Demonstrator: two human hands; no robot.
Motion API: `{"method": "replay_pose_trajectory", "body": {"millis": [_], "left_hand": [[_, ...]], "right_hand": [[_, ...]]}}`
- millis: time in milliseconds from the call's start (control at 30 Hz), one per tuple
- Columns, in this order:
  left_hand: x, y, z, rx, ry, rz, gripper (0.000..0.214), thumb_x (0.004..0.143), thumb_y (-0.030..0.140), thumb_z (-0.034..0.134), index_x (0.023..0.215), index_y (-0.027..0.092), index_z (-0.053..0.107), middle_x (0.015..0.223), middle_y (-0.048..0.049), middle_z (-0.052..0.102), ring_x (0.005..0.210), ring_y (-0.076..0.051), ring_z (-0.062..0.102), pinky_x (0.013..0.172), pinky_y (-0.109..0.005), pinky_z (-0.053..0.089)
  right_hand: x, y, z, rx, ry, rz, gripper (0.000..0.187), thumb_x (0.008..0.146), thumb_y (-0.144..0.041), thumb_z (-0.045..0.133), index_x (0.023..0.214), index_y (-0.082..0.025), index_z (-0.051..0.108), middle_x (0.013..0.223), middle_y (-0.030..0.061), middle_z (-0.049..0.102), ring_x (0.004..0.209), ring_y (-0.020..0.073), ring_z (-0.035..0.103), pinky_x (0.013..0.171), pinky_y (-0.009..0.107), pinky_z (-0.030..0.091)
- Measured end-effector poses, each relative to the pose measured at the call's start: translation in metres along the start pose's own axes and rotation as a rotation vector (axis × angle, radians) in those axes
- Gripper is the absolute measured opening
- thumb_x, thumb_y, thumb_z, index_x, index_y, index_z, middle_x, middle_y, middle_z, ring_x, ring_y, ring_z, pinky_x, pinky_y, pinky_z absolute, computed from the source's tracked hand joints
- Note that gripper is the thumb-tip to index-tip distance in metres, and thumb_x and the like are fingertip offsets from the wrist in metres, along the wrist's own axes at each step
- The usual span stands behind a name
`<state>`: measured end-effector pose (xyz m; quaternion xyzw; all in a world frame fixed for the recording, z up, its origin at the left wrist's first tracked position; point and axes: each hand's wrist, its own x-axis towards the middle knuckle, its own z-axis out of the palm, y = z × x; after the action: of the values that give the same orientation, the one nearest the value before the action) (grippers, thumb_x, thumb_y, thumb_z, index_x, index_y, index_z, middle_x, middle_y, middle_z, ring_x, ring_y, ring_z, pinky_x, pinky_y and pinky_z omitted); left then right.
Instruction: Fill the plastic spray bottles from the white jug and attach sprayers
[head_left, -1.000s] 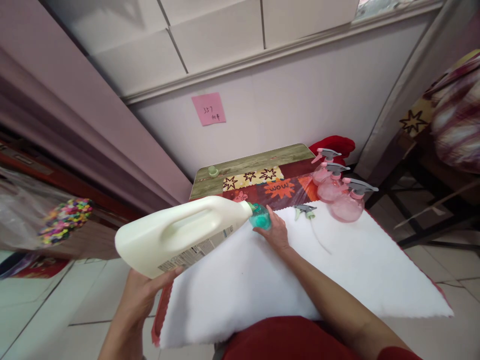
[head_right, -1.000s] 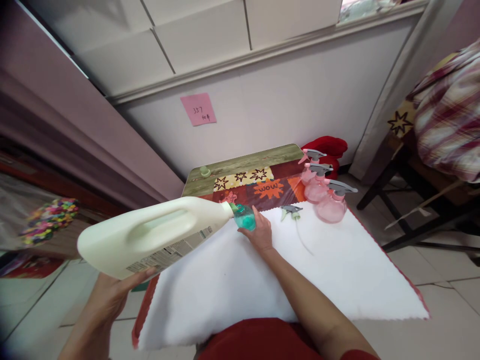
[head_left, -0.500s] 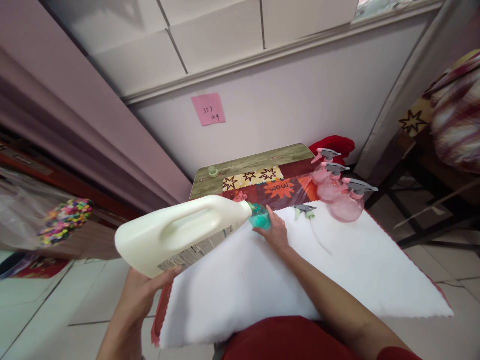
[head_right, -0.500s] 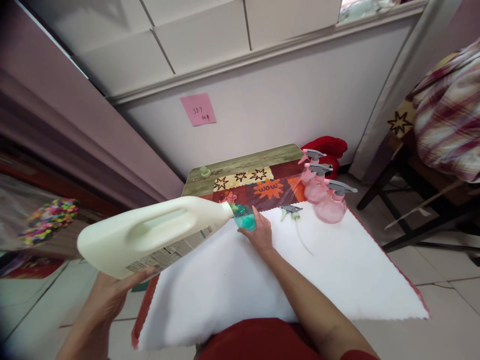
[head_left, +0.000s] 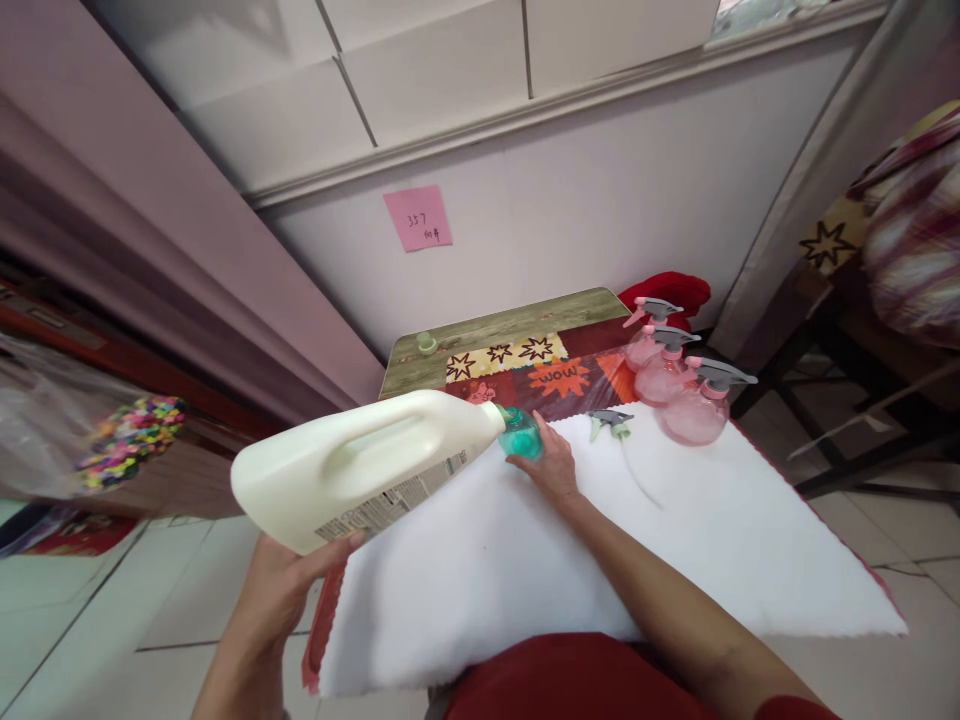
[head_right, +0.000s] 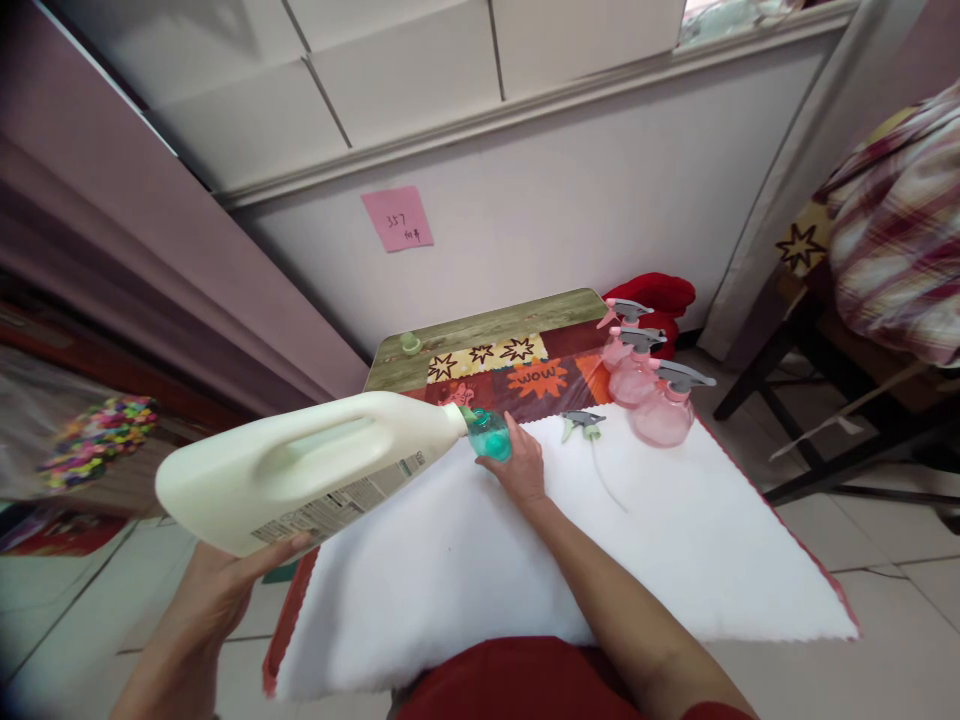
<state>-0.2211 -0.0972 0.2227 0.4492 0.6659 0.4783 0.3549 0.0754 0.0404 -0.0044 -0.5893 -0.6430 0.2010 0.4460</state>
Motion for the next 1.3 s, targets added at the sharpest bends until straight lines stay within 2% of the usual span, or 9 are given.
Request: {"method": "replay_pose_trajectory", "body": {"millis": [467,733,1033,1300], "left_hand": [[0.0001,0.0010,0.0006,0.003,0.007,0.007,0.072,0.058,0.027,0.094,0.126,0.024,0.071,0.116,-0.0062,0.079,0.116,-0.037,0.070,0.101,-0.047,0.057],[0.0033,-0.0068,-0.0028,-0.005,-0.006,0.028,0.070,0.057,0.028,0.094,0.123,0.024,0.071,0.119,-0.0061,0.078,0.117,-0.036,0.070,0.100,-0.046,0.057],[0.0013,-0.0018,-0.0022,0.033,0.001,0.022,0.065,0.060,0.029,0.093,0.121,0.025,0.072,0.116,-0.0049,0.079,0.119,-0.037,0.069,0.100,-0.047,0.057],[0.0018,-0.0013,-0.0002,-0.003,0.001,0.008,0.070,0.058,0.028,0.094,0.124,0.023,0.071,0.116,-0.0061,0.079,0.118,-0.037,0.069,0.101,-0.048,0.056]], "right_hand": [[-0.0003,0.0012,0.0011,-0.011,0.013,-0.015,0.093,0.079,-0.061,0.077,0.156,-0.024,0.039,0.140,0.0140,0.065,0.125,0.0339,0.062,0.108,0.052,0.045],[0.0001,0.0012,0.0004,0.001,0.001,-0.006,0.093,0.078,-0.061,0.078,0.155,-0.023,0.041,0.140,0.0133,0.066,0.125,0.0340,0.062,0.108,0.051,0.045],[0.0003,0.0001,-0.0007,0.002,-0.005,0.004,0.092,0.079,-0.060,0.078,0.155,-0.024,0.040,0.140,0.0137,0.065,0.125,0.0341,0.062,0.108,0.051,0.045],[0.0005,0.0001,-0.0005,0.006,0.001,0.002,0.095,0.076,-0.059,0.080,0.155,-0.024,0.041,0.139,0.0132,0.066,0.125,0.0339,0.062,0.108,0.051,0.045]]}}
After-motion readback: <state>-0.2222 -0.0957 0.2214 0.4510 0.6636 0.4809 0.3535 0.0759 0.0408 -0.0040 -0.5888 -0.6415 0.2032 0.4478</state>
